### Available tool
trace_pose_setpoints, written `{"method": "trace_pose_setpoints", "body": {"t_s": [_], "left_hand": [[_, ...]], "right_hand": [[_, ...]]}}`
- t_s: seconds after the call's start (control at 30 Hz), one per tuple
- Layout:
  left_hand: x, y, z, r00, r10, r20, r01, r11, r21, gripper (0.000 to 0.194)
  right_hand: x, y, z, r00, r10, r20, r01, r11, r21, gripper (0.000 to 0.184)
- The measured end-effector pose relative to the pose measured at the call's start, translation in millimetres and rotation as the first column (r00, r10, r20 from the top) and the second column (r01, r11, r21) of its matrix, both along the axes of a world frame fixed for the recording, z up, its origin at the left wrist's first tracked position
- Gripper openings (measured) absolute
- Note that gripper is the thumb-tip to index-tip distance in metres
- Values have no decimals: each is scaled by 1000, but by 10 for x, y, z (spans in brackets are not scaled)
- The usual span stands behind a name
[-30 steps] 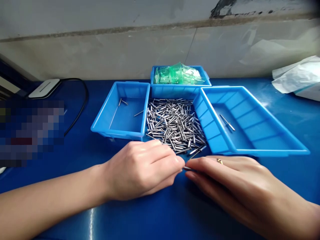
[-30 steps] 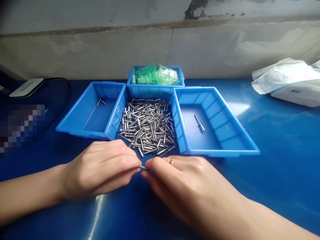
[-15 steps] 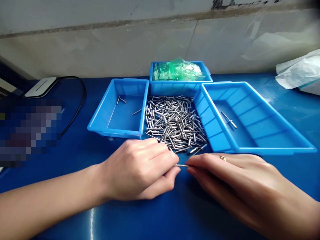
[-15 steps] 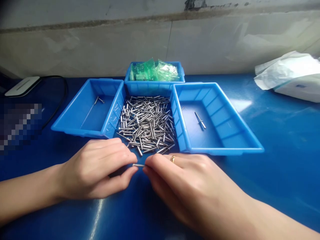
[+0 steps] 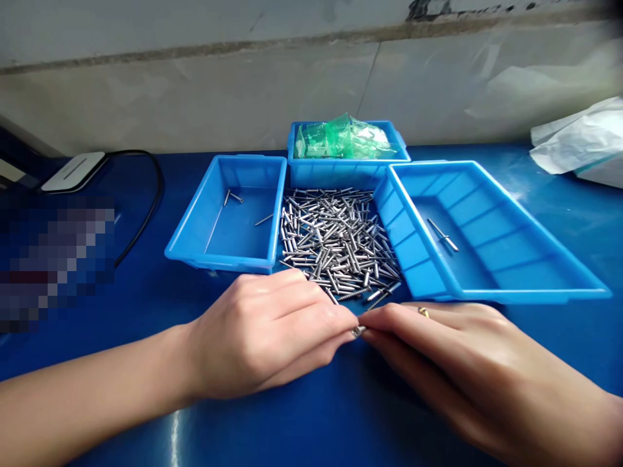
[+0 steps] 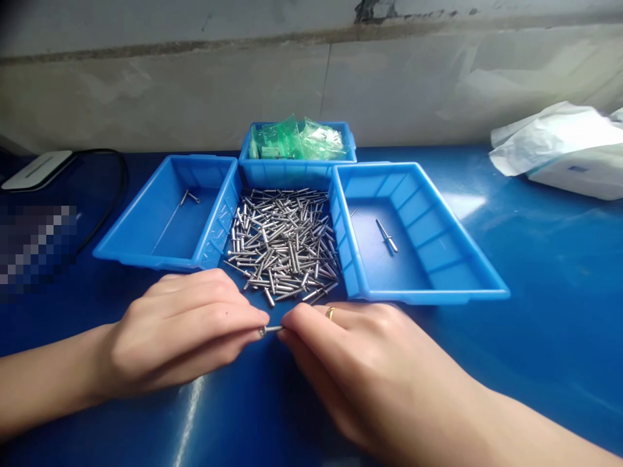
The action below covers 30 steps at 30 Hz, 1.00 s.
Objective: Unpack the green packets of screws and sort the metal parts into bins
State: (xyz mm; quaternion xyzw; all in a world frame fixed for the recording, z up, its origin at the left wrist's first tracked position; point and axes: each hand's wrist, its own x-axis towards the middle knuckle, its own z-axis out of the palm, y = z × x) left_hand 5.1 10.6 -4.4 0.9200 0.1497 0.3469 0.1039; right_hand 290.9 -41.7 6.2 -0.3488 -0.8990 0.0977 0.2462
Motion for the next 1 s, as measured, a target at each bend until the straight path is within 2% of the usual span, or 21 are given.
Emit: {"method": "trace_pose_setpoints", "body": {"t_s": [0.13, 0.23, 0.43, 0.53, 0.67, 0.77, 0.9, 1.0], "left_hand": [[42, -14, 2, 998, 55, -27, -55, 998, -18, 30], [68, -25, -6, 995, 94, -23, -94, 995, 20, 29], [57, -39, -3, 997, 53, -50, -53, 999, 5, 32], [59, -27, -15, 996, 70, -61, -70, 998, 4, 36], [81, -12, -17, 992, 11, -126, -7, 999, 31, 42], [94, -15, -11, 990, 7, -143, 1, 998, 55, 47], [84, -22, -8, 994, 46, -95, -44, 999, 28, 42], [60, -16, 4, 998, 42, -38, -42, 999, -14, 34]], "right_hand": [[4, 9, -7, 1000, -8, 23, 8, 1000, -5, 47], [8, 16, -31, 1000, -8, 21, 8, 1000, -18, 46], [11, 18, -51, 1000, -3, 22, 4, 1000, -11, 51], [30, -22, -56, 1000, -3, -17, 3, 1000, -2, 47], [48, -98, -78, 998, -4, -67, 6, 1000, 30, 38], [29, -100, -82, 997, 2, -82, 2, 999, 44, 42], [-9, -28, -66, 999, 13, -49, -12, 1000, 24, 52], [-11, -4, -82, 1000, 21, -1, -20, 1000, 21, 49]]}}
